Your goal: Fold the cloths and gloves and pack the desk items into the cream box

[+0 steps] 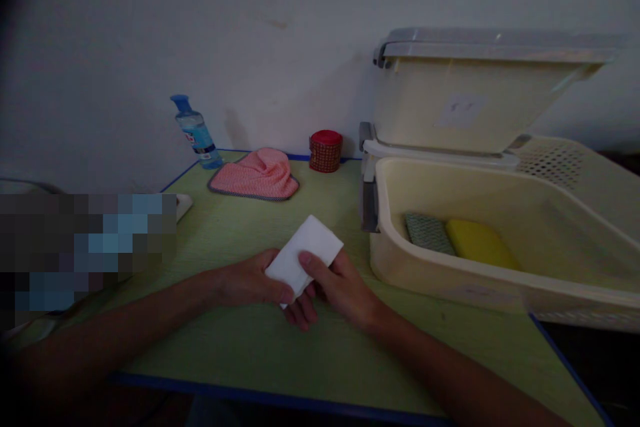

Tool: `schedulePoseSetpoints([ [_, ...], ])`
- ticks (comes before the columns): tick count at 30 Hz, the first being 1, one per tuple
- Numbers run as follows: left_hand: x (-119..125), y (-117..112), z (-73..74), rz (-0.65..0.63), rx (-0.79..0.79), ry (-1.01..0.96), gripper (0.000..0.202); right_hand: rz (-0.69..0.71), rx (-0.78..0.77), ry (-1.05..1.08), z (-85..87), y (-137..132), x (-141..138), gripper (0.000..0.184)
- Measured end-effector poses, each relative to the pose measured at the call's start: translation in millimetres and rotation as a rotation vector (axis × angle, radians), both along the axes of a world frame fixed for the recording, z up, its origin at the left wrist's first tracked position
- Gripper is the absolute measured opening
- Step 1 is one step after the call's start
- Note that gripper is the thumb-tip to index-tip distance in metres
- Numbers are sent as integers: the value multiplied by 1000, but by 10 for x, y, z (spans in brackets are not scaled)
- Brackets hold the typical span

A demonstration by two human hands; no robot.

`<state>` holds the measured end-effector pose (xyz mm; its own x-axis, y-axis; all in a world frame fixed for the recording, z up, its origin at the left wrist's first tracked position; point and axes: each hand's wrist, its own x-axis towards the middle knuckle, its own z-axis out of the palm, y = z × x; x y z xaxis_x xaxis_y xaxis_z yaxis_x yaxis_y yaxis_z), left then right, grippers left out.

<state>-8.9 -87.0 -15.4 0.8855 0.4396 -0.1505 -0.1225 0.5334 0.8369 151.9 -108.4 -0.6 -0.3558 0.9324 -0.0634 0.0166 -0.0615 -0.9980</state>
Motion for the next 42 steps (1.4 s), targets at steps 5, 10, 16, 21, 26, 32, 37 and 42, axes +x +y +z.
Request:
schedulePoseSetpoints([
  [5, -10, 8, 20, -31, 21, -20, 32, -3, -38, 66, -39, 7, -5, 47],
  [10, -23, 12, 29, -53, 50, -5, 31, 33, -59, 96, -63, 12, -5, 48],
  [16, -18, 11, 44, -56, 22, -11, 30, 43, -59, 129, -71, 33, 11, 47],
  [21, -19, -3, 62, -43, 18, 27, 36, -50, -14, 152, -110, 48, 10, 52],
  [26, -23, -24, 87, -68, 81, 11, 32, -134, -23, 134, -93, 33, 9, 58],
  [32, -37, -13, 68, -21, 100, -5, 56, -63, -70, 132, -47, 19, 19, 54],
  [37, -13, 39, 24, 375, 83, 85, 51, 27, -70, 57, -77, 22, 41, 55],
  [42, -31, 97, 63, 478, 259, 150, 53, 132, -56, -21, -88, 20, 45, 56],
])
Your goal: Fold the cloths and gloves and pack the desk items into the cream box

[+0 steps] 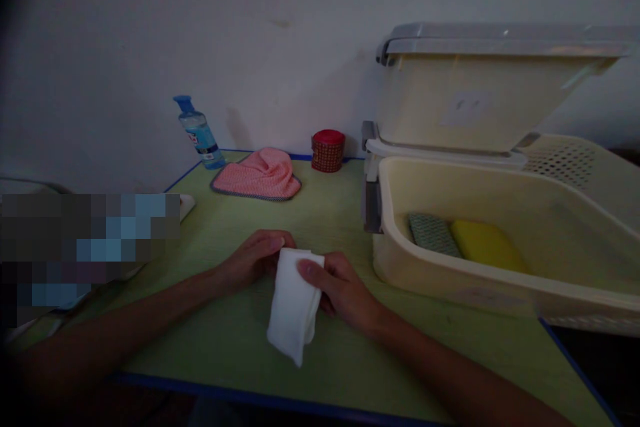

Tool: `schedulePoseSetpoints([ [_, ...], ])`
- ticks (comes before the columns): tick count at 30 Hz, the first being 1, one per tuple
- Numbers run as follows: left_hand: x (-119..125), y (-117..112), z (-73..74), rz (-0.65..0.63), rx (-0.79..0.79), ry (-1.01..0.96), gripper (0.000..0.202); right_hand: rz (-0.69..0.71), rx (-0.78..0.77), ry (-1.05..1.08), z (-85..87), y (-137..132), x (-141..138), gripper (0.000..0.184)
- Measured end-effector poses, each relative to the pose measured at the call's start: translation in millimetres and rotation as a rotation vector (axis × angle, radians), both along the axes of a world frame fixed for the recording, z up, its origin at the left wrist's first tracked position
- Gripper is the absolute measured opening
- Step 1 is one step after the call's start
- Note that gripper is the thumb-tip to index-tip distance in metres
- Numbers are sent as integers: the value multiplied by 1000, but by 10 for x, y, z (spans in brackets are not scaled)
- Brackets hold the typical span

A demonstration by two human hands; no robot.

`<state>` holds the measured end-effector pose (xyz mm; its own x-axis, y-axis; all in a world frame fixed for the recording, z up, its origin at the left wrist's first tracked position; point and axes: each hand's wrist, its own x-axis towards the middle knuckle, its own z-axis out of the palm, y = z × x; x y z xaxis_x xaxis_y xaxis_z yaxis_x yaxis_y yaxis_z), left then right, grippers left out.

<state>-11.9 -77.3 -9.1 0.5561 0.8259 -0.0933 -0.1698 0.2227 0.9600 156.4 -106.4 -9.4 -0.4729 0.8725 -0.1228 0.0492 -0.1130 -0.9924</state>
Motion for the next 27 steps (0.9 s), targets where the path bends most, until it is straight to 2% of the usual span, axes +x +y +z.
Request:
schedulePoseSetpoints([
  [7, 20, -62, 30, -73, 184, 167, 55, 27, 22, -32, -9, 0, -7, 59],
  [12, 12, -78, 46, -50, 236, 212, 50, 29, 27, -15, 3, -2, -7, 56],
  [17, -5, -86, 52, -34, 247, 224, 48, 55, 13, -12, -3, 0, -14, 56],
  [24, 32, -51, 8, 47, 199, 140, 54, -19, 31, 27, -22, 13, -43, 56],
  [27, 38, -45, 1, -19, 132, 75, 58, -73, 59, 35, -24, 30, -63, 57],
])
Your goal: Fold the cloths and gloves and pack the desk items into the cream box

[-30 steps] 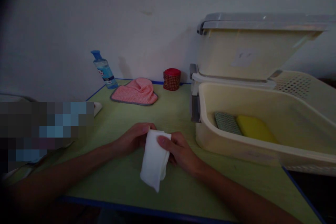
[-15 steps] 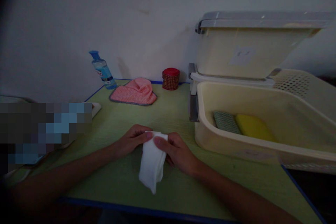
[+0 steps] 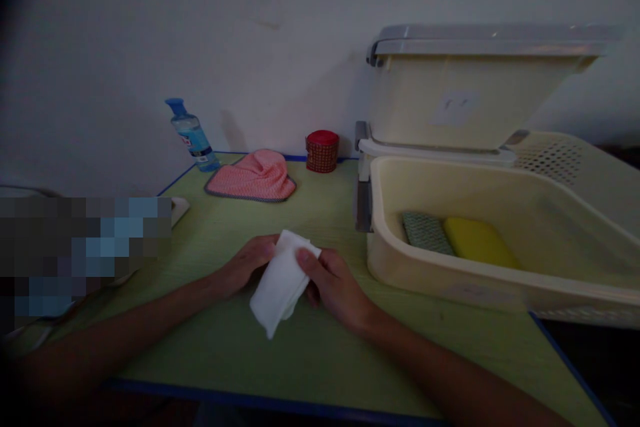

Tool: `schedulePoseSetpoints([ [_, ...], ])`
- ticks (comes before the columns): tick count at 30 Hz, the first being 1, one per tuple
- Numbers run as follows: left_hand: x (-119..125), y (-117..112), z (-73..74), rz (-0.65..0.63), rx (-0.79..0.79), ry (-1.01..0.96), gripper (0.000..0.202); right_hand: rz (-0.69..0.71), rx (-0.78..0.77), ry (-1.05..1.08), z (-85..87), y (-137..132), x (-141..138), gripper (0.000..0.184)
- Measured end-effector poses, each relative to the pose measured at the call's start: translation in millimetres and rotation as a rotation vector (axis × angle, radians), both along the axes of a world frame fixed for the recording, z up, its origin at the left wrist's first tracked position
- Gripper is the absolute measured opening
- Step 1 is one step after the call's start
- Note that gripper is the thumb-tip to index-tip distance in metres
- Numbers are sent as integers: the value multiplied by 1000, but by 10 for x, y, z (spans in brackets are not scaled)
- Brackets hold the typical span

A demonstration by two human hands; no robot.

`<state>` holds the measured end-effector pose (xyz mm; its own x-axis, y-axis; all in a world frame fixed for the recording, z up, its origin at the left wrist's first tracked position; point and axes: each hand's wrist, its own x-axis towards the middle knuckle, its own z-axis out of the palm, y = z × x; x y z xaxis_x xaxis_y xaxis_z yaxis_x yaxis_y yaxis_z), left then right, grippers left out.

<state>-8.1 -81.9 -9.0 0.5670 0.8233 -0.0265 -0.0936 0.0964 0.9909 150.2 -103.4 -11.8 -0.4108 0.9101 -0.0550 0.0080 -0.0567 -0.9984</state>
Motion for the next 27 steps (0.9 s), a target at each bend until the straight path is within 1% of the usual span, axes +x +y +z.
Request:
schedulePoseSetpoints([
  [2, 2, -6, 5, -40, -19, 8, 59, -39, 24, 2, -3, 10, -8, 58],
  [7, 0, -7, -1, -28, -29, 21, 56, -101, 29, 40, 5, 22, -8, 57],
  [10, -7, 14, -19, -43, -38, 27, 52, -85, 30, 34, 18, 24, -3, 59],
  [18, -32, 75, -56, -86, -74, 48, 54, -53, -8, 27, -9, 44, 26, 62],
  [22, -34, 90, -46, -159, -64, -3, 63, -111, -67, 77, -44, 69, 33, 61],
  [25, -22, 85, -42, -145, -51, -63, 71, -141, -71, 104, -67, 85, 21, 60],
  [27, -19, 85, -50, -129, -69, -70, 75, -160, -65, 124, -73, 90, 6, 58],
])
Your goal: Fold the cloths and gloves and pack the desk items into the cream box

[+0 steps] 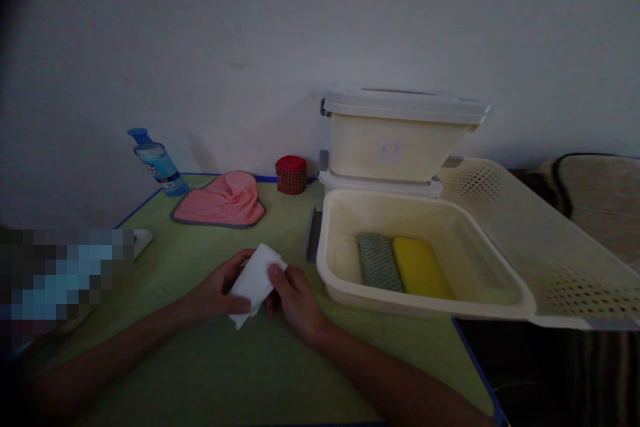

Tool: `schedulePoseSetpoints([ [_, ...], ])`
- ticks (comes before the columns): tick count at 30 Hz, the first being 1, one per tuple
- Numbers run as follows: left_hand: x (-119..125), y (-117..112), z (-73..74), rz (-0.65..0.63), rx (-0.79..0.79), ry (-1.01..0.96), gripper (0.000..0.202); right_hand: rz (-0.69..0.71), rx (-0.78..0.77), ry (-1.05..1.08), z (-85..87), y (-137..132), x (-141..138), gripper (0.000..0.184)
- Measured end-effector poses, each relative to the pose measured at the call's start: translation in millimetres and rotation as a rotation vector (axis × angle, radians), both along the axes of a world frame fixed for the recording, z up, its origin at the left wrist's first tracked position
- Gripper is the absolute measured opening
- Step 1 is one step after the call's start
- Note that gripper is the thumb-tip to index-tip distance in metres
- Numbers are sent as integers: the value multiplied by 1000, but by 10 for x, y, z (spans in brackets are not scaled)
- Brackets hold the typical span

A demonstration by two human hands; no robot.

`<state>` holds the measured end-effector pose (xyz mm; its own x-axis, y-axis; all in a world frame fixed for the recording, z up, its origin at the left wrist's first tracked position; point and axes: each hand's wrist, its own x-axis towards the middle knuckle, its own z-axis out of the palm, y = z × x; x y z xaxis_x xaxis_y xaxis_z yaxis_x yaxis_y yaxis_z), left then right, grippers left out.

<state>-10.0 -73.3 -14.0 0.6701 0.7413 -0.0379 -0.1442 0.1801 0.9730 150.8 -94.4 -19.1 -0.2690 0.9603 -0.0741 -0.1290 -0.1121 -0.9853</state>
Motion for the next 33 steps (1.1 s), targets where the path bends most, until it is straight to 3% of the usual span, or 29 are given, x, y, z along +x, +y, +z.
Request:
schedulePoseSetpoints([
  [6, -84, 58, 17, -24, -30, 100, 85, 16, 15, -4, 9, -2, -26, 56],
  [12, -137, 40, 227, 28, 5, 285, 77, 69, -11, 13, 21, -6, 13, 58],
  [17, -74, -15, 423, 18, -14, 282, 82, 84, -52, 174, 17, -26, 31, 56],
  [21, -61, 15, 687, 88, 12, 294, 88, 109, -61, 307, 10, -22, 31, 53],
  [26, 47, 137, 1165, 216, 85, 240, 86, 137, -69, 282, 43, -18, 55, 48],
  [29, 175, 240, 1430, 287, 74, 215, 74, 141, -71, 250, 65, -24, 64, 47],
  [33, 409, 363, 1676, 248, 52, 285, 55, 164, -94, 256, 73, -25, 67, 47],
])
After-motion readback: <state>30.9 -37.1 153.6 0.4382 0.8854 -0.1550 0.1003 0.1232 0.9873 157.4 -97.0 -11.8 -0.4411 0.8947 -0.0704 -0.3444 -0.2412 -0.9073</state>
